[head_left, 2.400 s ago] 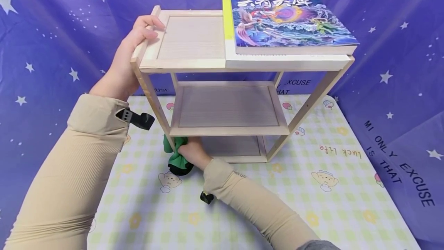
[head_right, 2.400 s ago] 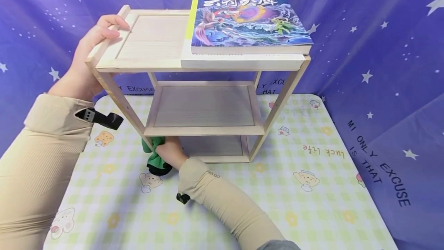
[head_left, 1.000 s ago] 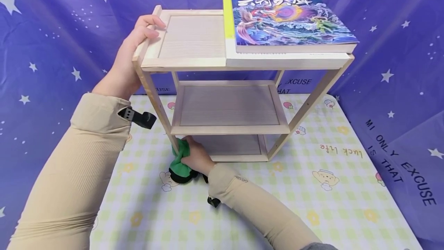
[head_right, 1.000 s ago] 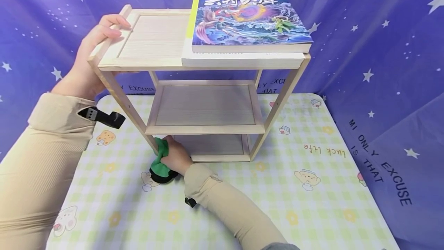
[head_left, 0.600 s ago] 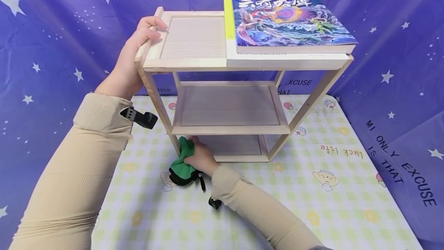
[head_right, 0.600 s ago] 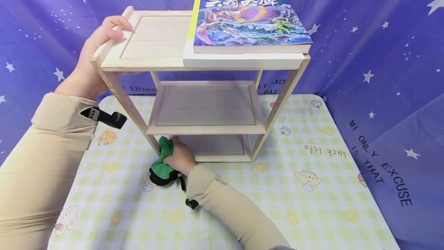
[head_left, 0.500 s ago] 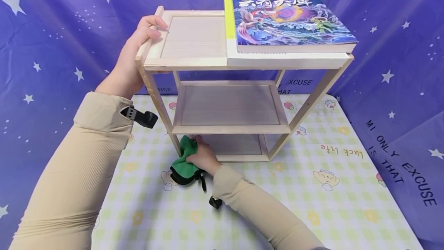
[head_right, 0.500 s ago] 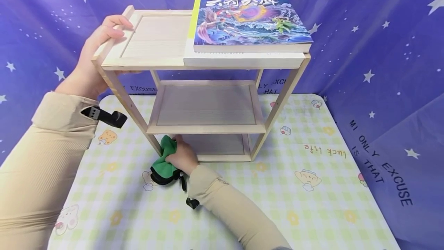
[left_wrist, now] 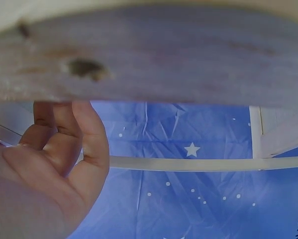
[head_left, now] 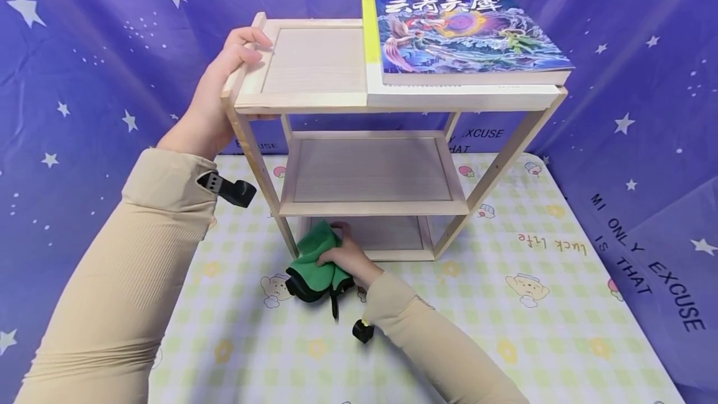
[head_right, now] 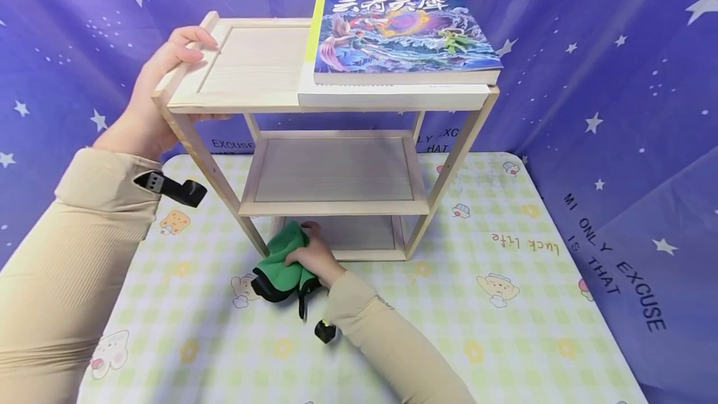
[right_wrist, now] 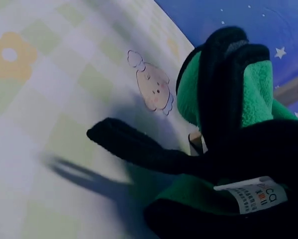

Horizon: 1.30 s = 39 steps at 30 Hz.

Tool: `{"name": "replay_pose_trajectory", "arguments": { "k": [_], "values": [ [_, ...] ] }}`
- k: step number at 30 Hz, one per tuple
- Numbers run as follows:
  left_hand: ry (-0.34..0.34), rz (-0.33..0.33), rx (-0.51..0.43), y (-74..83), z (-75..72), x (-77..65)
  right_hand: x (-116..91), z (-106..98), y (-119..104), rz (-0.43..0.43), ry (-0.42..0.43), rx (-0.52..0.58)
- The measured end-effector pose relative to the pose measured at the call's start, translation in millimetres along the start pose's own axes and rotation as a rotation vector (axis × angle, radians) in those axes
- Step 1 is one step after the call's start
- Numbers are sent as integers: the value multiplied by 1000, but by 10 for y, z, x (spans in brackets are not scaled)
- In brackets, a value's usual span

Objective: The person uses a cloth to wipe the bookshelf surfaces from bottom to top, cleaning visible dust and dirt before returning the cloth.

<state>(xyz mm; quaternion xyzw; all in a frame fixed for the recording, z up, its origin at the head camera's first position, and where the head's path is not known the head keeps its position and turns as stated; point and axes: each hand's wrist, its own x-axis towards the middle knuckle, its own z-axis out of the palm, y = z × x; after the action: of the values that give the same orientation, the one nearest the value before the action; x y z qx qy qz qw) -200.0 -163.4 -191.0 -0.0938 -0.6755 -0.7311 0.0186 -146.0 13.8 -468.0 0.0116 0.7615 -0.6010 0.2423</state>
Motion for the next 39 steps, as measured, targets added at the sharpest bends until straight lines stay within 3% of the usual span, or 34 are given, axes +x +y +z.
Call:
{"name": "replay_pose_trajectory", "arguments": {
  "k": [15,22,32,39],
  "values": [
    [-1,-9,11,-10,2,-8,-175,-361,246,-39,-56,123],
    [9,-2,27,-1,1,-16,-280,-559,367,-70,-95,96],
    [6,-1,13,3,5,-7,-429,-769,488,-41,-158,70],
    [4,-11,9,1,8,-12,-507,-825,561,-31,-200,-31]
  ]
}}
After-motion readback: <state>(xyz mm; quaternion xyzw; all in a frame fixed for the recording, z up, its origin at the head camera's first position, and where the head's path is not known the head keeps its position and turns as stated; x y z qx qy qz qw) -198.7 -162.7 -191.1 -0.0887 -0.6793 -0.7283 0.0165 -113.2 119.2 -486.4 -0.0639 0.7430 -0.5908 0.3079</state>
